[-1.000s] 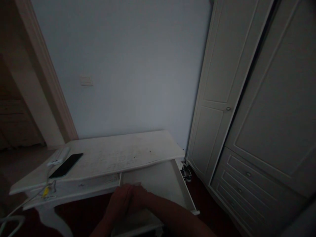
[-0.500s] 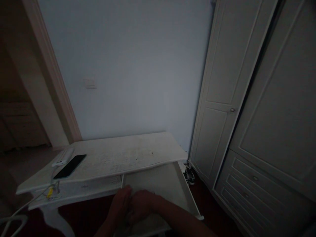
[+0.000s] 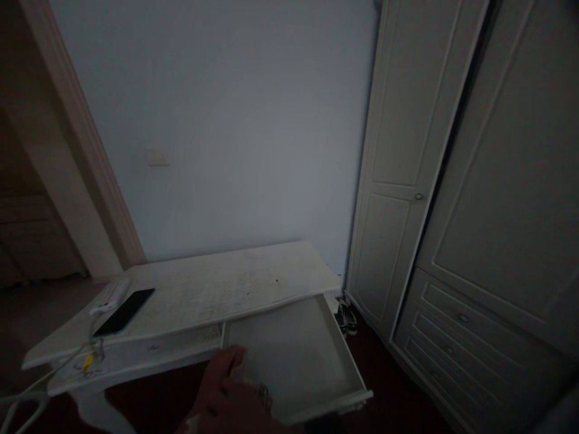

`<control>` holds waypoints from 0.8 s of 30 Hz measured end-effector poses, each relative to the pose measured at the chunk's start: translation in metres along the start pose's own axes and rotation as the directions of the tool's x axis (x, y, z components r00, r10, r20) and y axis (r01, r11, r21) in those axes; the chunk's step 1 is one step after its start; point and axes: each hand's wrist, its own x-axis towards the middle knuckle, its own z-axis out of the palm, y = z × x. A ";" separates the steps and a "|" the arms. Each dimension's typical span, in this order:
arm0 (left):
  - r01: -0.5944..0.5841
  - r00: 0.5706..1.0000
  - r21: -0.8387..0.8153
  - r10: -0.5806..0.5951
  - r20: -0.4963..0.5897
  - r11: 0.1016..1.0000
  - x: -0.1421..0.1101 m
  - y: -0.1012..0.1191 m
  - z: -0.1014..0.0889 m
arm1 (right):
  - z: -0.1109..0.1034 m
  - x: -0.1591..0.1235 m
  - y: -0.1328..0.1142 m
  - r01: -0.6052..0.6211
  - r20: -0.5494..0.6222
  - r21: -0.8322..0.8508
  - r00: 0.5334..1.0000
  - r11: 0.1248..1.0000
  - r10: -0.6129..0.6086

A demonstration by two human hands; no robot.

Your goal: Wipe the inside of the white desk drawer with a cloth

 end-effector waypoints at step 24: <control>0.028 0.996 -0.042 -0.032 -0.089 0.999 0.028 0.032 -0.003 | -0.020 -0.172 0.049 -0.315 0.144 -0.059 0.936 0.947 0.321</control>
